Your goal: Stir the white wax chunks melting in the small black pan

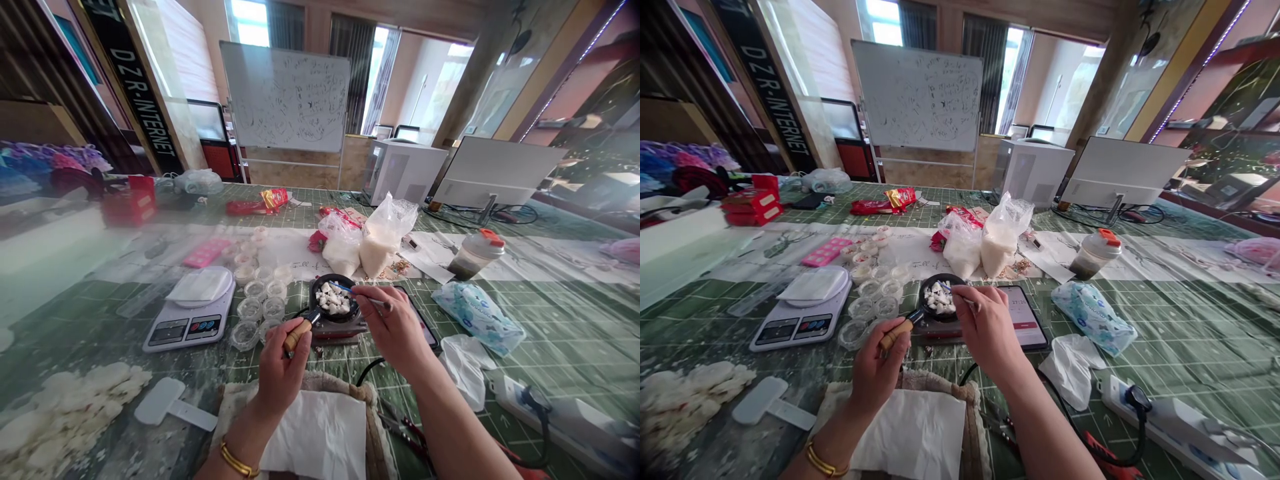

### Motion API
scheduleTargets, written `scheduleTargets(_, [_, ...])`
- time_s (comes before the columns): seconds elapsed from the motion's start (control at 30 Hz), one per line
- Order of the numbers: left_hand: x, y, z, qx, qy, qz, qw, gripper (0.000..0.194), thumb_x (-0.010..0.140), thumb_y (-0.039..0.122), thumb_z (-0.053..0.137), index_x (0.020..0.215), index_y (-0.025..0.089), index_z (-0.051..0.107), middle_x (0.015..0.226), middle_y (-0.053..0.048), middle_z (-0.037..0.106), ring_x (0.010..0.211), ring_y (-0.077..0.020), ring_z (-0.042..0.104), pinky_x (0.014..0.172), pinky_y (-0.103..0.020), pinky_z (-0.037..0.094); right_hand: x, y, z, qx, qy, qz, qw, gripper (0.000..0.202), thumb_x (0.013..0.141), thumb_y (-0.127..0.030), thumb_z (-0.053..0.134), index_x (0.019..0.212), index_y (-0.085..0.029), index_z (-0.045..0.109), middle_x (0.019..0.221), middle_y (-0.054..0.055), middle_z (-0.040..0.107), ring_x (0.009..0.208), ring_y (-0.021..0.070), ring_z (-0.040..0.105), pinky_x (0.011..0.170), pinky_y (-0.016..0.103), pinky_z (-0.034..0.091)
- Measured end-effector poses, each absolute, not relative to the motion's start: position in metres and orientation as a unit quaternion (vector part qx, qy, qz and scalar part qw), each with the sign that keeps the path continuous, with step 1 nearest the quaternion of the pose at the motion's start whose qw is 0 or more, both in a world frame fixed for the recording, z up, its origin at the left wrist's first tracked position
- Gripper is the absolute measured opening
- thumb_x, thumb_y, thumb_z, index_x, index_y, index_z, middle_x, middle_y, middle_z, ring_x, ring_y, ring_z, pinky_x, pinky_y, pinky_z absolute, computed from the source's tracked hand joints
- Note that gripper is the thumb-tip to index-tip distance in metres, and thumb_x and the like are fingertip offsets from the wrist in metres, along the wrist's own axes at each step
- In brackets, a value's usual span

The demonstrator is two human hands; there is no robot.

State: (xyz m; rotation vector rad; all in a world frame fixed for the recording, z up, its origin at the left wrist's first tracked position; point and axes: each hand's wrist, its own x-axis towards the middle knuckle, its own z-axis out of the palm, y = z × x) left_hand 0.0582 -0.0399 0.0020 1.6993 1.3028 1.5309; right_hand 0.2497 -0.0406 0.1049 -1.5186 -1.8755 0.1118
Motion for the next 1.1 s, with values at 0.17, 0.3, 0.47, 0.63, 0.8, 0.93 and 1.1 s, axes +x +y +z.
scheduleTargets(0.17, [0.0578,-0.0398,0.0026,0.628,0.487,0.554,0.251,0.025,0.083,0.032,0.057,0.104,0.018,0.058,0.095,-0.008,0.062,0.081,-0.0169,0.062,0.068,-0.027,0.052,0.2461,-0.0376,0.1007,-0.59,-0.73,0.059,0.339,0.024,0.091,-0.031,0.043,0.1,-0.025,0.064,0.092,0.003,0.069,0.094,0.0196,0.057,0.089,0.037,0.036])
scheduleTargets(0.3, [0.0581,-0.0396,0.0021,0.621,0.477,0.567,0.256,0.026,0.084,0.032,0.056,0.105,0.018,0.057,0.096,-0.009,0.062,0.08,-0.0166,0.062,0.067,-0.027,0.053,0.2482,-0.0394,0.1038,-0.595,-0.721,0.042,0.352,0.026,0.092,-0.033,0.04,0.101,-0.024,0.063,0.095,0.004,0.069,0.095,0.0204,0.057,0.09,0.039,0.035])
scheduleTargets(0.47, [0.0585,-0.0384,0.0017,0.624,0.481,0.562,0.253,0.026,0.083,0.032,0.057,0.105,0.018,0.058,0.095,-0.008,0.063,0.083,-0.0177,0.062,0.069,-0.028,0.053,0.2512,-0.0387,0.1051,-0.607,-0.72,0.044,0.334,0.026,0.091,-0.033,0.04,0.097,-0.023,0.064,0.091,0.004,0.07,0.092,0.0206,0.058,0.088,0.039,0.035])
scheduleTargets(0.63, [0.0573,-0.0398,0.0038,0.631,0.485,0.556,0.239,0.025,0.083,0.032,0.057,0.105,0.019,0.059,0.095,-0.008,0.064,0.085,-0.0184,0.062,0.073,-0.029,0.052,0.2541,-0.0365,0.1044,-0.618,-0.711,0.034,0.335,0.026,0.091,-0.033,0.041,0.1,-0.024,0.063,0.091,0.005,0.069,0.094,0.0211,0.057,0.09,0.04,0.034])
scheduleTargets(0.8, [0.0576,-0.0413,0.0037,0.624,0.481,0.561,0.255,0.026,0.083,0.033,0.057,0.104,0.018,0.059,0.094,-0.008,0.064,0.078,-0.0165,0.063,0.066,-0.026,0.053,0.2529,-0.0365,0.1034,-0.613,-0.707,0.031,0.352,0.026,0.091,-0.033,0.041,0.1,-0.024,0.063,0.096,0.005,0.069,0.097,0.0211,0.057,0.091,0.04,0.035])
scheduleTargets(0.93, [0.0583,-0.0405,0.0027,0.622,0.485,0.558,0.256,0.026,0.083,0.033,0.057,0.105,0.019,0.059,0.094,-0.008,0.064,0.077,-0.0163,0.063,0.066,-0.026,0.053,0.2497,-0.0377,0.1024,-0.593,-0.729,0.052,0.337,0.025,0.09,-0.032,0.042,0.1,-0.025,0.064,0.093,0.004,0.069,0.094,0.0206,0.058,0.088,0.039,0.037])
scheduleTargets(1.1, [0.0581,-0.04,0.0014,0.621,0.478,0.562,0.265,0.026,0.084,0.033,0.056,0.105,0.019,0.058,0.095,-0.008,0.063,0.079,-0.0165,0.063,0.067,-0.026,0.053,0.2499,-0.0447,0.1083,-0.589,-0.727,0.039,0.35,0.024,0.091,-0.031,0.041,0.095,-0.024,0.063,0.092,0.003,0.069,0.094,0.0196,0.058,0.088,0.036,0.037])
